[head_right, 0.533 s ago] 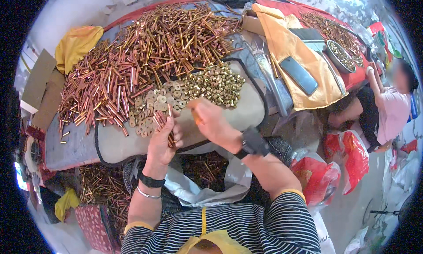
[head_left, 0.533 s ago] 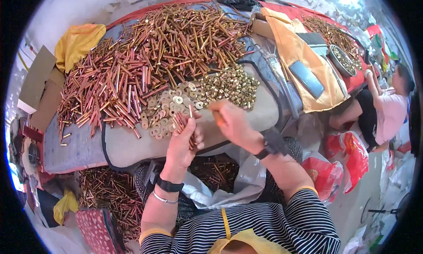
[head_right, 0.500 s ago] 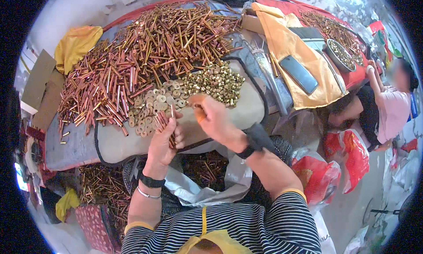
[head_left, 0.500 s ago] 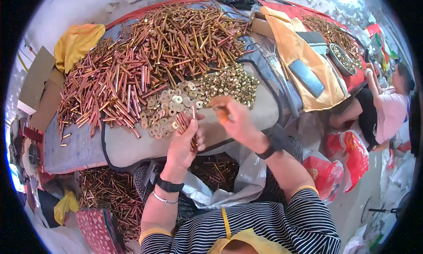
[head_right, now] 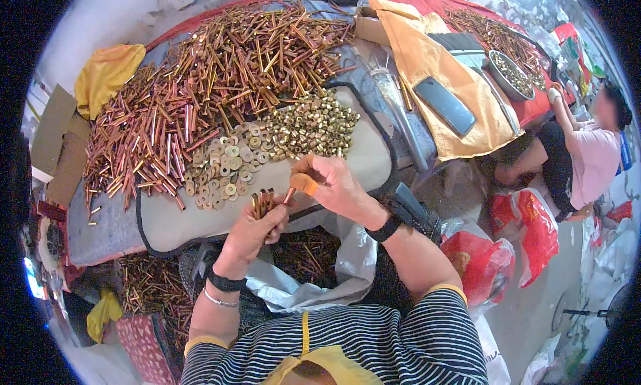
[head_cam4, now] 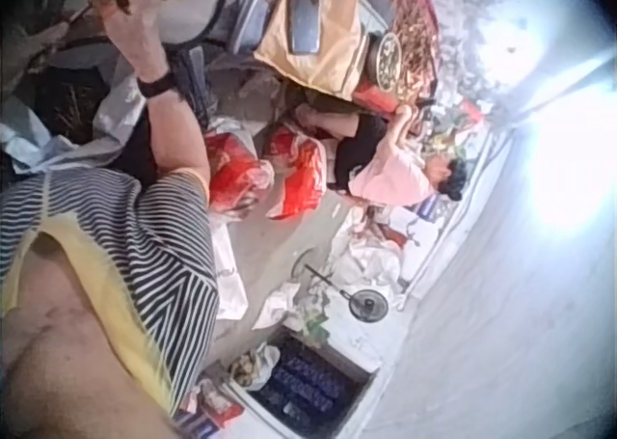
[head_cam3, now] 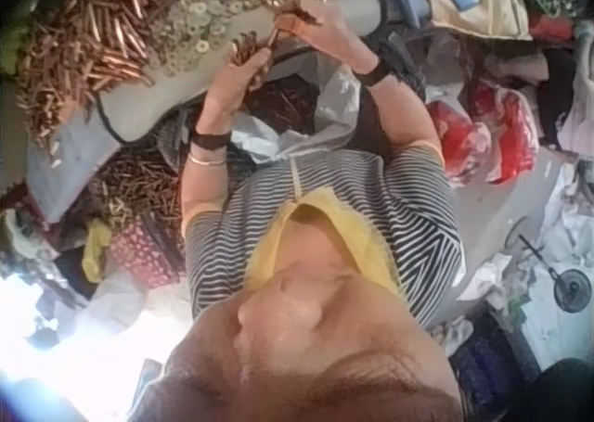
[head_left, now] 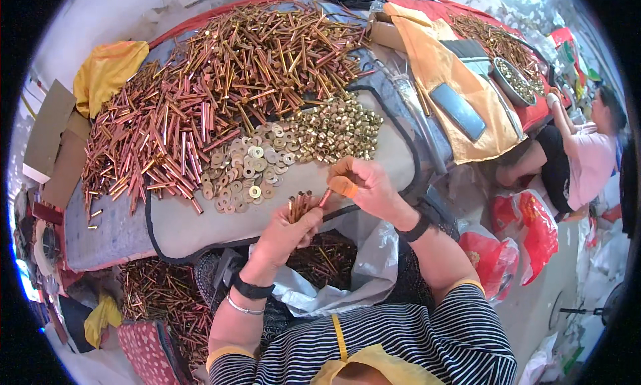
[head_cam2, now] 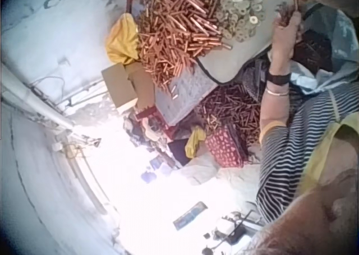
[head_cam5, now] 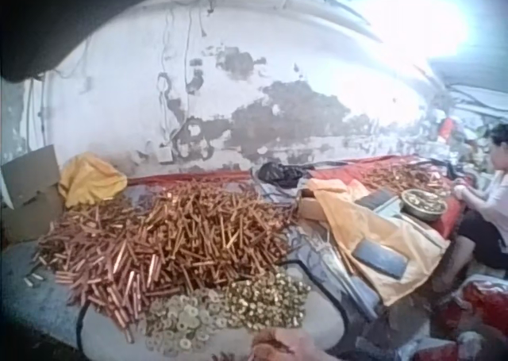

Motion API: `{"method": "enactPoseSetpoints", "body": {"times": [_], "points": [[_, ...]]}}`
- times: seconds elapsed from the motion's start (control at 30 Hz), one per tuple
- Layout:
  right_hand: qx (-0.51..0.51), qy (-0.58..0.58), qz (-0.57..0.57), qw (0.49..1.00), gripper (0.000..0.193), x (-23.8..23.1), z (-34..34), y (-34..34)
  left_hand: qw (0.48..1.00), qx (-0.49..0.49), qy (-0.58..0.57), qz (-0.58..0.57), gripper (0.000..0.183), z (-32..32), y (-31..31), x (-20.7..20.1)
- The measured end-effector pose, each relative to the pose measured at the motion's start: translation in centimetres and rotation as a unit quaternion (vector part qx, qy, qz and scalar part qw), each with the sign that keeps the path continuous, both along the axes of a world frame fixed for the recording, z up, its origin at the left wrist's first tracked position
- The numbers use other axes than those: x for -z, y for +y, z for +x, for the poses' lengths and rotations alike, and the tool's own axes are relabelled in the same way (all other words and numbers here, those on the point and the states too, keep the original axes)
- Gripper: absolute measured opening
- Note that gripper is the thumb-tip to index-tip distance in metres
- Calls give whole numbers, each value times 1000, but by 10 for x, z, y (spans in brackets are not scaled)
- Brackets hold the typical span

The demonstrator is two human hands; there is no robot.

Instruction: Assembling metal tubes with flat metal washers by sliding them on and placing them in a bag.

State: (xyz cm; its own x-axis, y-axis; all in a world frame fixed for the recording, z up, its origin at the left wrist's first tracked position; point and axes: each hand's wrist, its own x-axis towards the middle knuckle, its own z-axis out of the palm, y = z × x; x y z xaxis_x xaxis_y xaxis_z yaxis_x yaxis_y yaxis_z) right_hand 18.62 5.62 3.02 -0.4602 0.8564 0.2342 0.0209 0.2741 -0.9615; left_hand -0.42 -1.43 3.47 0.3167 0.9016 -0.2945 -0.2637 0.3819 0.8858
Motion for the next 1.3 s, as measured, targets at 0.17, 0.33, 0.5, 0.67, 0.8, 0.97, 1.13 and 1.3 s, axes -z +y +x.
{"method": "enactPoseSetpoints", "body": {"times": [0.17, 0.33, 0.5, 0.67, 0.8, 0.97, 1.13, 1.3], "points": [[65, -179, 119, 974, 28, 5, -3, -1, 799, -96, 412, 427, 18, 3, -1, 22], [38, -43, -74, 996, 28, -13, 4, -5, 941, -100, 238, 217, 23, 0, 3, 15], [11, 69, -67, 995, 21, 8, 0, -7, 956, -48, 204, 207, 22, -4, 2, 15], [59, 4, 27, 998, 16, -2, -4, -6, 956, -30, 222, 188, 21, -7, 4, 9], [67, -93, 2, 993, 16, 1, 0, -5, 957, -18, 201, 207, 23, -5, -1, 19], [72, -19, 140, 987, 18, -11, -1, -8, 958, -55, 169, 225, 23, 3, 1, 18], [36, -124, -97, 987, 20, -9, 12, -8, 957, -2, 196, 213, 22, -3, -3, 19], [40, -10, 25, 999, 14, -4, 3, -11, 970, -9, 179, 166, 20, -4, -2, 13]]}}
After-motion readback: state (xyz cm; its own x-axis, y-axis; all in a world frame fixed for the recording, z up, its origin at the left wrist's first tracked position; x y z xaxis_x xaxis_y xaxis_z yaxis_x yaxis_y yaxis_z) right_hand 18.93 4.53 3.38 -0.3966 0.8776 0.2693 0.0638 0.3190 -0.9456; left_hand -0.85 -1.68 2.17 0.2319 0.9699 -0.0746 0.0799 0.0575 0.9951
